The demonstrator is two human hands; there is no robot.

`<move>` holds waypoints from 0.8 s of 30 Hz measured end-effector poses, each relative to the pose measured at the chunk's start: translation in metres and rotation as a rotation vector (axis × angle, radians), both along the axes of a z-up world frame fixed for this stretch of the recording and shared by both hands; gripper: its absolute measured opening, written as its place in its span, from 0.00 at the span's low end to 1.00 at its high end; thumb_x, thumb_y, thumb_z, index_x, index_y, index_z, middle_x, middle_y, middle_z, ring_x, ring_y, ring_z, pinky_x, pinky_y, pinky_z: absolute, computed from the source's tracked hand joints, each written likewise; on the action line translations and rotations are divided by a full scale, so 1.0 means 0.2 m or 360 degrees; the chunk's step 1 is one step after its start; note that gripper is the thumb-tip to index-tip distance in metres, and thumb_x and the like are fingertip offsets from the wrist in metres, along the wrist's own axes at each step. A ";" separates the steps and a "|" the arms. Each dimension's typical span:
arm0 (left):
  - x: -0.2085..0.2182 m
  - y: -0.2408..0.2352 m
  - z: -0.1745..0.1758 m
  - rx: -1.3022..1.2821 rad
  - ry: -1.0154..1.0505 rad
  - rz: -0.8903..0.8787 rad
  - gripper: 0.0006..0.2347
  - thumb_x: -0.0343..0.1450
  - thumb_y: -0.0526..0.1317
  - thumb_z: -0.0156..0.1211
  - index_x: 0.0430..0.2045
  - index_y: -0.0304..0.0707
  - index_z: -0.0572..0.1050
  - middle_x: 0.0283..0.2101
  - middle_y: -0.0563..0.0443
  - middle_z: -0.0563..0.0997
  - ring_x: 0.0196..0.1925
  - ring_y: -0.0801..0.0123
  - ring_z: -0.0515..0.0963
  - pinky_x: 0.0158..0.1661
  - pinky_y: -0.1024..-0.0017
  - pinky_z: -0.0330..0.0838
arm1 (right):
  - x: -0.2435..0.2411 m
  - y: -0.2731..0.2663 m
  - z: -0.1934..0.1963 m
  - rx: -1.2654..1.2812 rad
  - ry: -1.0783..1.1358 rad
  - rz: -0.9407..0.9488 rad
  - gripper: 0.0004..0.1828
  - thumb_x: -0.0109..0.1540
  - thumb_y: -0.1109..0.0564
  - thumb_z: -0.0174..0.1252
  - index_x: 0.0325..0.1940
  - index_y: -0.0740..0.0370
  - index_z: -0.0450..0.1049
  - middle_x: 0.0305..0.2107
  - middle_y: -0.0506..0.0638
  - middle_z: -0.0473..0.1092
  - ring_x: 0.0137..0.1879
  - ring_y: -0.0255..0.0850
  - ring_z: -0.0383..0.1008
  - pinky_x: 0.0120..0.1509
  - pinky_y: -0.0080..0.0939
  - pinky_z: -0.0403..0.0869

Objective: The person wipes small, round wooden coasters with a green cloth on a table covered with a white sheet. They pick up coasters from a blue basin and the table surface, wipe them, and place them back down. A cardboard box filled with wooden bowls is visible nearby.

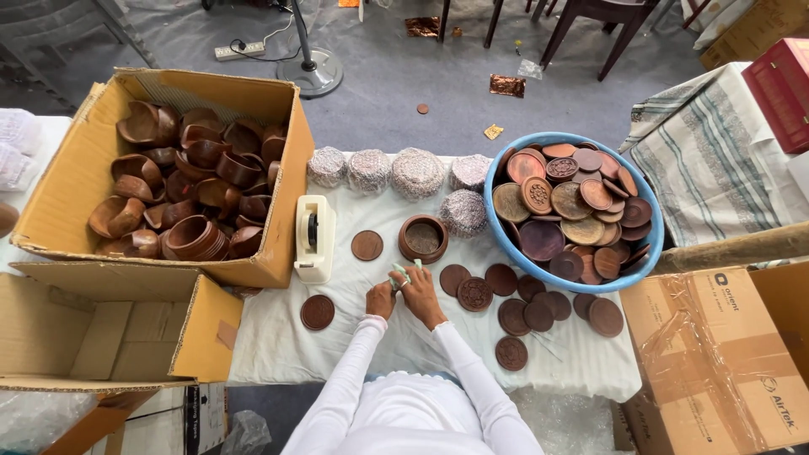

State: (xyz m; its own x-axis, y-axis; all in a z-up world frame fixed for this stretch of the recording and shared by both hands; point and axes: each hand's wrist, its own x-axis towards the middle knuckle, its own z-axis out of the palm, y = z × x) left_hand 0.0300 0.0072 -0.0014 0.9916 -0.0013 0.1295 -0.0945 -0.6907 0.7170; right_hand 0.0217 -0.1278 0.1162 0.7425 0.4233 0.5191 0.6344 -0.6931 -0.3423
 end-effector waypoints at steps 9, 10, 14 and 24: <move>-0.07 0.01 0.02 -0.0232 0.0108 0.0222 0.10 0.73 0.44 0.63 0.40 0.38 0.77 0.33 0.35 0.83 0.38 0.39 0.80 0.37 0.49 0.72 | 0.06 -0.15 -0.34 0.0932 0.0770 -0.0283 0.11 0.71 0.59 0.52 0.58 0.58 0.68 0.46 0.57 0.73 0.49 0.55 0.75 0.54 0.50 0.73; -0.09 0.01 0.02 -0.0233 0.0106 0.0222 0.10 0.73 0.44 0.63 0.40 0.38 0.77 0.33 0.35 0.83 0.38 0.39 0.80 0.37 0.49 0.72 | 0.06 -0.16 -0.40 0.0931 0.0768 -0.0283 0.11 0.71 0.59 0.52 0.58 0.58 0.68 0.46 0.57 0.73 0.49 0.55 0.75 0.54 0.50 0.73; -0.11 0.05 0.08 -0.0395 0.0169 0.0229 0.10 0.72 0.43 0.63 0.41 0.35 0.75 0.35 0.34 0.83 0.40 0.39 0.81 0.38 0.51 0.74 | 0.05 -0.13 -0.46 0.0626 0.0718 -0.0386 0.12 0.69 0.59 0.52 0.56 0.62 0.68 0.42 0.62 0.71 0.48 0.60 0.74 0.51 0.54 0.72; -0.12 0.04 -0.17 -0.0395 -0.0191 0.0188 0.08 0.72 0.38 0.62 0.41 0.36 0.76 0.37 0.37 0.79 0.41 0.41 0.78 0.41 0.53 0.72 | -0.03 0.08 0.02 -0.0230 0.0096 0.0063 0.28 0.55 0.64 0.62 0.59 0.51 0.72 0.58 0.56 0.68 0.67 0.52 0.65 0.69 0.58 0.61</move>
